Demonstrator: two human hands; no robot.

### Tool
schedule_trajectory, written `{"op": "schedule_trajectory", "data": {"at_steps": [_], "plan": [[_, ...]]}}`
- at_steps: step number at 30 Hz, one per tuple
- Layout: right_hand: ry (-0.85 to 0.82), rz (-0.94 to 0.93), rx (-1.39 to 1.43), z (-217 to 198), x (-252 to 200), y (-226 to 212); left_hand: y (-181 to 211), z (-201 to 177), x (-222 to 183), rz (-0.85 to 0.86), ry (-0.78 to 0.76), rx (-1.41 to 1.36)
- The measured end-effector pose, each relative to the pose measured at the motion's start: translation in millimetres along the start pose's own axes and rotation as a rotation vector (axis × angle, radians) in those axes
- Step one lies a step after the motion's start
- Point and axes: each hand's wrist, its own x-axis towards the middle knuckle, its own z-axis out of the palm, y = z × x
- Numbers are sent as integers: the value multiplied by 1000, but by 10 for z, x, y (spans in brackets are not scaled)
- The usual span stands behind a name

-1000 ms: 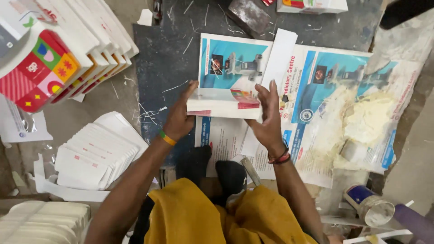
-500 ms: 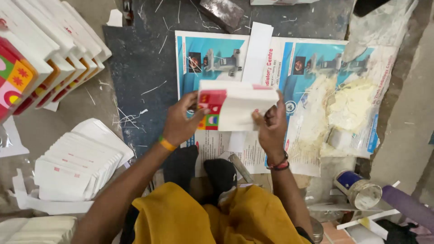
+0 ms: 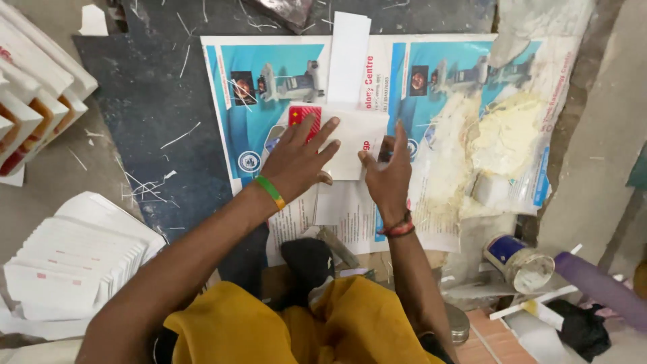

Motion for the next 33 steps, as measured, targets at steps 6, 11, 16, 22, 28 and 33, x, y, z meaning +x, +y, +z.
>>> {"op": "schedule_trajectory", "data": {"at_steps": [6,11,16,22,28,33], "plan": [[-479,-340,601,-508,-93,-1252,36,-192,158,-39,-134,47],[-591,-297,268,-443,235,-1463,63,-115,167,-14,-78,83],[-343,-729,-1037,206,1262,-667,63,-138,119,-3,-17,37],[-358,-680,-798,140,1250,-325,32,-177,186,-26,-37,34],[-147,-494,18,151,313,-321,-63,0,40,31,-25,-31],[82,-773,-543,330,-115,203,-201,183,-82,87,197,-284]]}}
